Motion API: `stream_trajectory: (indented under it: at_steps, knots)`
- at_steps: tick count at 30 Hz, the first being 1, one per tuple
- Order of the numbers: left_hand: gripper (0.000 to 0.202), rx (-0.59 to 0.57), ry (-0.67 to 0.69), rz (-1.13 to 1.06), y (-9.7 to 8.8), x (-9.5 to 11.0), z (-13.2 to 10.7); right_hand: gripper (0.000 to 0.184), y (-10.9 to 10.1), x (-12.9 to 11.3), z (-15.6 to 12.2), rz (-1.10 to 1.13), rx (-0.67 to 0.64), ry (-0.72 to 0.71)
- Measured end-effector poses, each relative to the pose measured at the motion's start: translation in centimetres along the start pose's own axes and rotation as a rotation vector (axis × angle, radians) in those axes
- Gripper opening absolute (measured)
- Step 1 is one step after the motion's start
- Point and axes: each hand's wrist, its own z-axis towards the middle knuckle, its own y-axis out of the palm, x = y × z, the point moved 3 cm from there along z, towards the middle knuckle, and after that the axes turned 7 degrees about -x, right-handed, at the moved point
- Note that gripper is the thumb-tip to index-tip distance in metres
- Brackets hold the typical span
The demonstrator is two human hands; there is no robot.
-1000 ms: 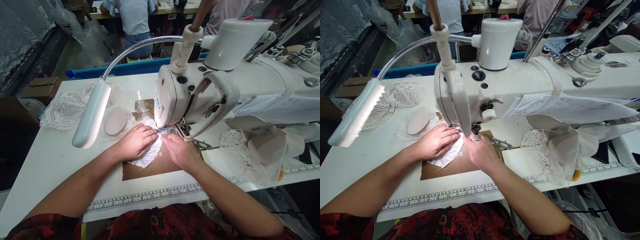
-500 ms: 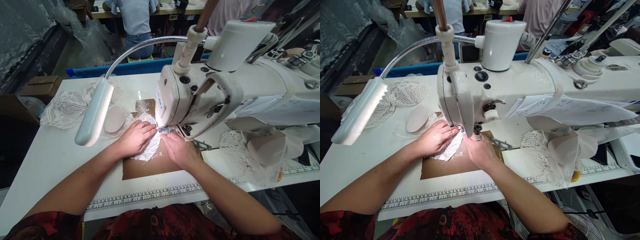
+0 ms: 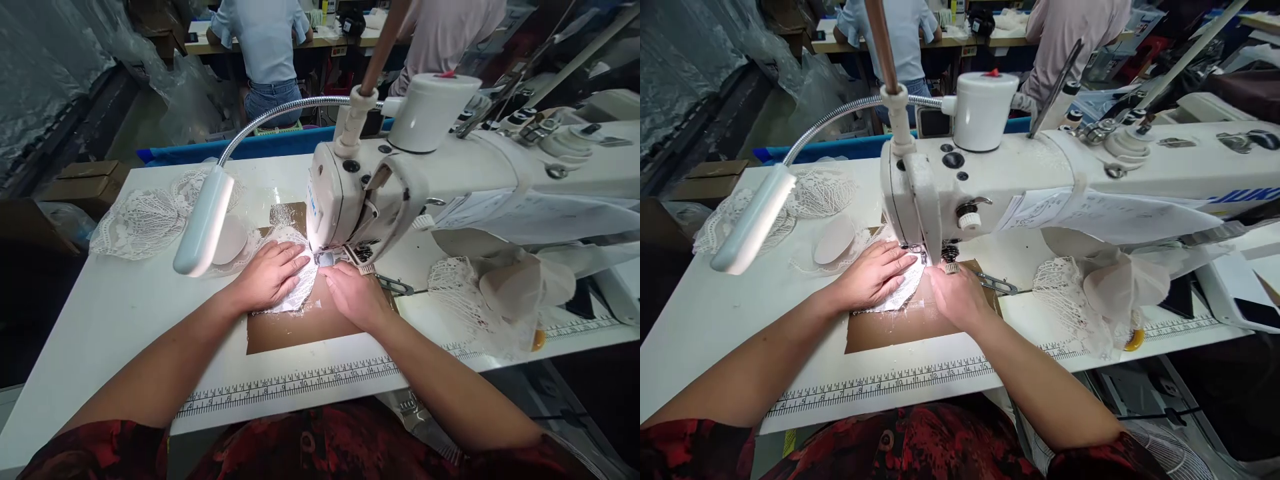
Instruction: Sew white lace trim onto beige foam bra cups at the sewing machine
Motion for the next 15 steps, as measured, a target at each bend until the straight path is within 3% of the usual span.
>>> stream_trajectory:
  at_steps: [7,15]
  knots:
    - [0.042,0.011,0.011,0.038,-0.1,0.2,-0.2,0.022,-0.5,-0.7,0.7,-0.056,0.004,0.027]
    - [0.053,0.085,0.011,0.198,2.7,-2.0,-0.5,0.021,-0.3,-0.1,1.4,-0.164,-0.088,-0.092]
